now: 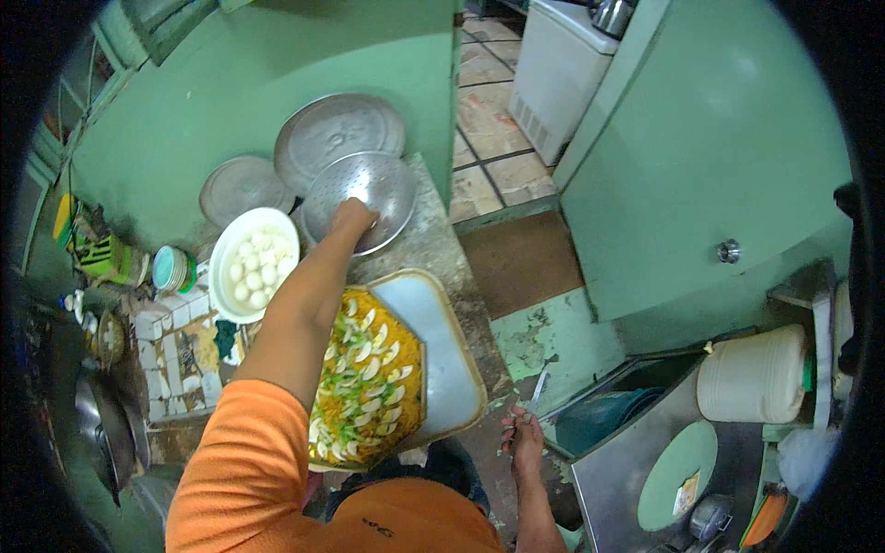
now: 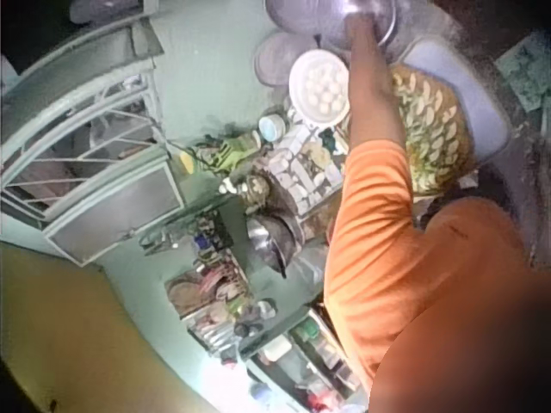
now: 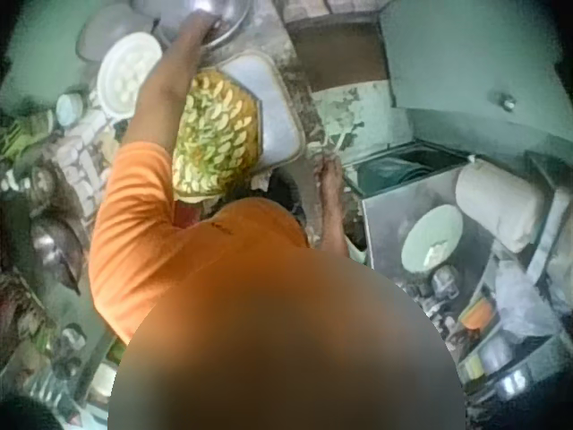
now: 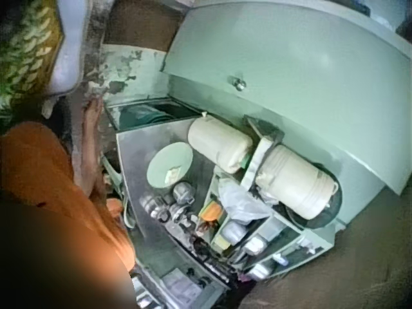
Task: The person assembles a large round noodle dish by spreading yellow noodles on a tray, sprinkling chopped green onions, and arranging sliced hard-boiled eggs in a decorative pattern. The person then carries the completed dish out of the kitchen.
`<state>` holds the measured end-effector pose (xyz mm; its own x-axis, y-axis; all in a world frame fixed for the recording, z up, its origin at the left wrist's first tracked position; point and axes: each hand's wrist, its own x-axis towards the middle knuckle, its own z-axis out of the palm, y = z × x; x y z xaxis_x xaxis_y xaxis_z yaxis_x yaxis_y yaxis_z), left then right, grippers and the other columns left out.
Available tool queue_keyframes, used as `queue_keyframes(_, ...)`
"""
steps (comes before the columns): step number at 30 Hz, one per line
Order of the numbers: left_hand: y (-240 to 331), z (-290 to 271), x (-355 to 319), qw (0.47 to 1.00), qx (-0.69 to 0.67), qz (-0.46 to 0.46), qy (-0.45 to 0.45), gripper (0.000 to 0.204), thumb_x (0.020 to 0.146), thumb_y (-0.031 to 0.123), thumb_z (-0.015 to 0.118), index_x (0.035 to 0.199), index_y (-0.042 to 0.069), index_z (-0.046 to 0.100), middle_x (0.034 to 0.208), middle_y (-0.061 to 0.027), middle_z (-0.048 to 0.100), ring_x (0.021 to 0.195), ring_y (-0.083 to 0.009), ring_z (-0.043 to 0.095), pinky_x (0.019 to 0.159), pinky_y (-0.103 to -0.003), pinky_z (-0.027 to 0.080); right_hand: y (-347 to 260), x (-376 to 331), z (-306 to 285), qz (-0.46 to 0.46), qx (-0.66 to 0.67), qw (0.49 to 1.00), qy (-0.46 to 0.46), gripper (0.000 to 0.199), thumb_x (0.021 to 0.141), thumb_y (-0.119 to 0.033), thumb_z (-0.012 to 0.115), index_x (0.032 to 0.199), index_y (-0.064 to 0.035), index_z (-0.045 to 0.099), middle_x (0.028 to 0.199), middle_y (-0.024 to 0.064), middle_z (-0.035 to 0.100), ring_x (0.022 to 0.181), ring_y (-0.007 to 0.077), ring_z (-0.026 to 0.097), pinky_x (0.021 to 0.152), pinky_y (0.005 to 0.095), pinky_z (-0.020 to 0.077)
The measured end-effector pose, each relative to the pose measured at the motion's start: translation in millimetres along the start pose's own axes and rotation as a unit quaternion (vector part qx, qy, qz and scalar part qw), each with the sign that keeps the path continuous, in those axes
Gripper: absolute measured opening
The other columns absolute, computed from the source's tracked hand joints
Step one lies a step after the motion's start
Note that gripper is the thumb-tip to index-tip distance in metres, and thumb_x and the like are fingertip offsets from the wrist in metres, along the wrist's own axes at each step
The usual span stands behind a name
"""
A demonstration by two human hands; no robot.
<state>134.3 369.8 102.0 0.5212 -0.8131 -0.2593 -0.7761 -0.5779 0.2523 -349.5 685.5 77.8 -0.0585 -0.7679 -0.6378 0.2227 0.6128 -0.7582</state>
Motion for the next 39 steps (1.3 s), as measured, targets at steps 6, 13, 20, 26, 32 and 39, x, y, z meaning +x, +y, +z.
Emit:
queue_keyframes(6,7,-26,-43,0.937,-0.341,0.063,-0.035,0.059,0.073,0.02,0.083,0.124,-0.001,0.059,0.107,-0.0133,0.068,0.092,-0.0223,0.067,0.08,-0.034,0.056,-47,-10,23,-0.062,-0.041,0.997,-0.013,0.029,0.101,-0.024,0.047,0.121,-0.0065,0.057,0.076,0.0026,0.061,0.055,0.0075,0.047,0.05,0.0263,0.0407)
queue_keyframes(13,-26,-75,-227,0.629,-0.696,0.261,-0.228,0.063,0.087,0.008,0.071,0.142,0.002,0.042,0.133,-0.0095,0.059,0.107,-0.0159,0.061,0.096,-0.03,0.049,-80,-83,140,-0.254,-0.199,0.939,-0.122,0.03,0.103,-0.028,0.046,0.115,-0.0043,0.06,0.066,-0.0004,0.052,0.056,0.0091,0.046,0.052,0.0253,0.0375)
queue_keyframes(20,-112,-79,-341,0.583,-0.739,0.251,-0.225,0.062,0.087,-0.002,0.066,0.143,-0.001,0.04,0.134,-0.0147,0.057,0.119,-0.022,0.058,0.104,-0.034,0.046,-26,-168,228,-0.386,-0.351,0.844,-0.122,0.028,0.103,-0.021,0.044,0.117,-0.0007,0.057,0.074,0.0158,0.061,0.069,0.0313,0.06,0.064,0.0396,0.0468)
queue_keyframes(26,-173,-82,-374,0.592,-0.752,0.219,-0.19,0.056,0.089,0.0,0.065,0.14,-0.004,0.043,0.134,-0.0169,0.056,0.118,-0.0225,0.06,0.104,-0.033,0.046,19,-210,261,-0.426,-0.405,0.803,-0.102,0.025,0.101,-0.02,0.047,0.116,-0.0024,0.057,0.084,0.0265,0.065,0.079,0.0438,0.064,0.07,0.048,0.0491)
queue_keyframes(32,-196,-83,-383,0.557,-0.774,0.245,-0.172,0.054,0.089,0.003,0.065,0.139,-0.003,0.044,0.132,-0.0158,0.058,0.122,-0.0251,0.057,0.106,-0.037,0.045,35,-219,281,-0.418,-0.418,0.797,-0.125,0.022,0.101,-0.021,0.046,0.114,-0.0053,0.056,0.081,0.0259,0.064,0.076,0.0472,0.062,0.066,0.0523,0.0472)
queue_keyframes(39,-222,-55,-394,0.544,-0.8,0.211,-0.142,0.046,0.092,0.006,0.061,0.136,-0.002,0.047,0.129,-0.0139,0.059,0.12,-0.0241,0.059,0.104,-0.037,0.047,57,-203,291,-0.451,-0.456,0.749,-0.165,0.023,0.103,-0.025,0.042,0.109,-0.0042,0.049,0.082,0.028,0.063,0.076,0.0494,0.06,0.066,0.0559,0.0462)
